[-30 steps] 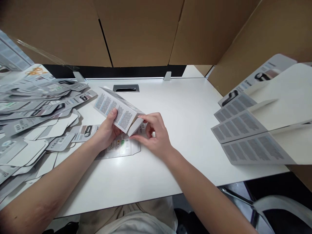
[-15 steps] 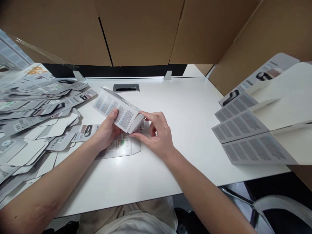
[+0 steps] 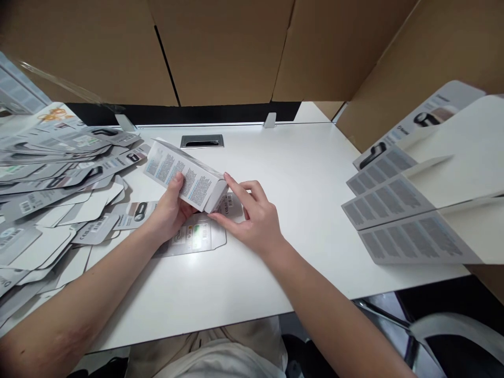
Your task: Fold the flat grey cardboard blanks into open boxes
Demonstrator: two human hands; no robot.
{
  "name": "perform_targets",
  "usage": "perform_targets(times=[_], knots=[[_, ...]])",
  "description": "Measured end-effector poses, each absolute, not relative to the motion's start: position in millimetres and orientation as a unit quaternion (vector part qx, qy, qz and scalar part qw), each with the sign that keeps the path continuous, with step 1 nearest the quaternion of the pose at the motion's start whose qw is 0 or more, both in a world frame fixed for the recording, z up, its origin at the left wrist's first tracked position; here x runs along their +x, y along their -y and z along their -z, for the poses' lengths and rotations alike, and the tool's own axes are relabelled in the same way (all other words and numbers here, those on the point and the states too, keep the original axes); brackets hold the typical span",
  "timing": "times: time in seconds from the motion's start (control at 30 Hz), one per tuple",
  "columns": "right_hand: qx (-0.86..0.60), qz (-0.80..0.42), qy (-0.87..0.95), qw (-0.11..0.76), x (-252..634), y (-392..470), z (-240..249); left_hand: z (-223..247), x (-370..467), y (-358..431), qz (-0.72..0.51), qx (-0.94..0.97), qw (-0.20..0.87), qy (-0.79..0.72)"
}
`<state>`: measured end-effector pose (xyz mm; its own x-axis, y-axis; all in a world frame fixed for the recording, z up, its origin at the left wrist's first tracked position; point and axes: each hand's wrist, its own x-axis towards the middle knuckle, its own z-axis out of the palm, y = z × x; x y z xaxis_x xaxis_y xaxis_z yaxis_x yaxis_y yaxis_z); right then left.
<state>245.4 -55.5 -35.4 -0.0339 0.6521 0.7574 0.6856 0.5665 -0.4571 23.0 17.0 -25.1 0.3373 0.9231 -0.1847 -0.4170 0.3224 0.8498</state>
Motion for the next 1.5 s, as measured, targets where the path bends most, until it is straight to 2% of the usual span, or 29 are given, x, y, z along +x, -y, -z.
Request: perform_targets(times=[0.23,0.5,0.83,1.03,1.5], knots=[[-0.466,0.008,0.721,0.512,242.4,54.9,37.0,24.2,24.5,-16.4,-0.466,0.370,0.722,-0.354],[-0.465,0.054,0.699,0.541,237.9,50.0,37.8,25.7,26.1,-15.5,-0.458,0.352,0.740,-0.345],[-0.466,0.086,0.720,0.506,238.7,50.4,36.0,25.0,29.6,-12.7,-0.485,0.360,0.718,-0.346],[-0.472,0.065,0.736,0.480,241.4,51.2,40.7,23.2,29.2,-11.7,-0.477,0.361,0.719,-0.354],[-0.433,0.004,0.736,0.521,240.4,52.0,38.2,18.5,25.3,-13.1,-0.456,0.381,0.728,-0.342]])
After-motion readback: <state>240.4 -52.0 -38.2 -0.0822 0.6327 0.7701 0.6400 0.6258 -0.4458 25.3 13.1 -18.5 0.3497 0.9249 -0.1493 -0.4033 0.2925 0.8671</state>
